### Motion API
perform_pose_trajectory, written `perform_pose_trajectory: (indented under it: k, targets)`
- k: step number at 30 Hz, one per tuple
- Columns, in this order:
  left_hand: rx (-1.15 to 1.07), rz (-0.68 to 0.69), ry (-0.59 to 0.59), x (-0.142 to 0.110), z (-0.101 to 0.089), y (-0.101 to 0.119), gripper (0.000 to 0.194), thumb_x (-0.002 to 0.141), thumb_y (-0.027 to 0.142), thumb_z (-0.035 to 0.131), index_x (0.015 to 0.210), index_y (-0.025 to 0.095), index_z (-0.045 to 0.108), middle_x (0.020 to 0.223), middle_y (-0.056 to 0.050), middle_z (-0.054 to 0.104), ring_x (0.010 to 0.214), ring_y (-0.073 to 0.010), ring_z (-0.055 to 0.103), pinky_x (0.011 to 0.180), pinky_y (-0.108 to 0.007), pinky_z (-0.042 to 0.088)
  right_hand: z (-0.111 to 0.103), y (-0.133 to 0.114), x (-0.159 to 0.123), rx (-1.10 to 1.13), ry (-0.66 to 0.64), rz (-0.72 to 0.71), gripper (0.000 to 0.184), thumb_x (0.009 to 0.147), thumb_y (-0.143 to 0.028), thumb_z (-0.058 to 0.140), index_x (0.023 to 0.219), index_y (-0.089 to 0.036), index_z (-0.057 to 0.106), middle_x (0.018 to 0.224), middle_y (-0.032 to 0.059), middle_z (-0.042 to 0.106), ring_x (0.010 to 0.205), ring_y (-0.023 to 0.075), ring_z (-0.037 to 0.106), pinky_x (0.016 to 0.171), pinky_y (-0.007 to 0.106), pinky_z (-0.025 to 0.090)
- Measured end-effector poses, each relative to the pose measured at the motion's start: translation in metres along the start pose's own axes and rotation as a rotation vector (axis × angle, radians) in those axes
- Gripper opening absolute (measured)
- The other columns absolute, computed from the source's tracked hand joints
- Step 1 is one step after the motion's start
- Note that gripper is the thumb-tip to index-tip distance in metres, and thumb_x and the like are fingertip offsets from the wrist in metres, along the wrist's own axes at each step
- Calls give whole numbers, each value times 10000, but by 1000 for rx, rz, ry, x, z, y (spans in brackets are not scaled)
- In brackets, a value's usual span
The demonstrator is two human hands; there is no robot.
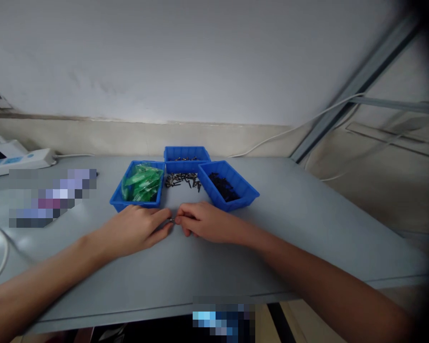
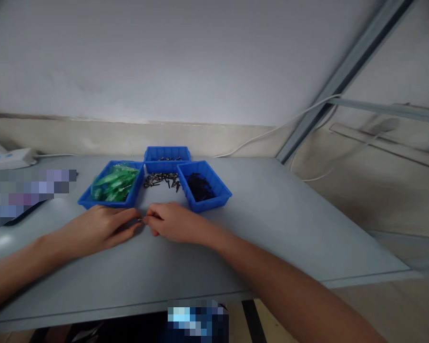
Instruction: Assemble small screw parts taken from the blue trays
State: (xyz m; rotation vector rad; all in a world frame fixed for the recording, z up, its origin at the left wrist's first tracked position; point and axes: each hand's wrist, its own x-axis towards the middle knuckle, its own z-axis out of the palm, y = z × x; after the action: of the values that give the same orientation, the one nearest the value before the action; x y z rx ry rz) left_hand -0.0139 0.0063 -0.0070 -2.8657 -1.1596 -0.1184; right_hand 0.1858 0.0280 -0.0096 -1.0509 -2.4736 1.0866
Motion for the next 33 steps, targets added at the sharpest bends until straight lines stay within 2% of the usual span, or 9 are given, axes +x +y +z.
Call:
perform_pose_trajectory:
  k: [6,13,33]
  targets:
    - [-3,-6,-16,1,-2,1,220,893,310,351,807,181,508,643,8,577,536,-143,563,456,-262,291,-1,1,-1,-13,-14,-13,140,835,-238,428,744,-177,515,648,-17,568,563,85,489,499,201,335]
    - [-17,1,-20,0,-3,1,229,897,332,344,818,189,504,654,10,578,542,-146,563,463,-265,297,-1,1,-1,33,-36,14,152,843,-258,400,770,-181,509,686,-15,574,595,93,504,511,205,356]
    - [-7,24,24,0,1,-1,214,892,311,354,819,181,508,632,13,579,547,-137,572,464,-255,315,-1,-5,-1,-44,45,-18,60,788,-208,474,752,-177,509,600,-33,535,554,83,475,518,205,327]
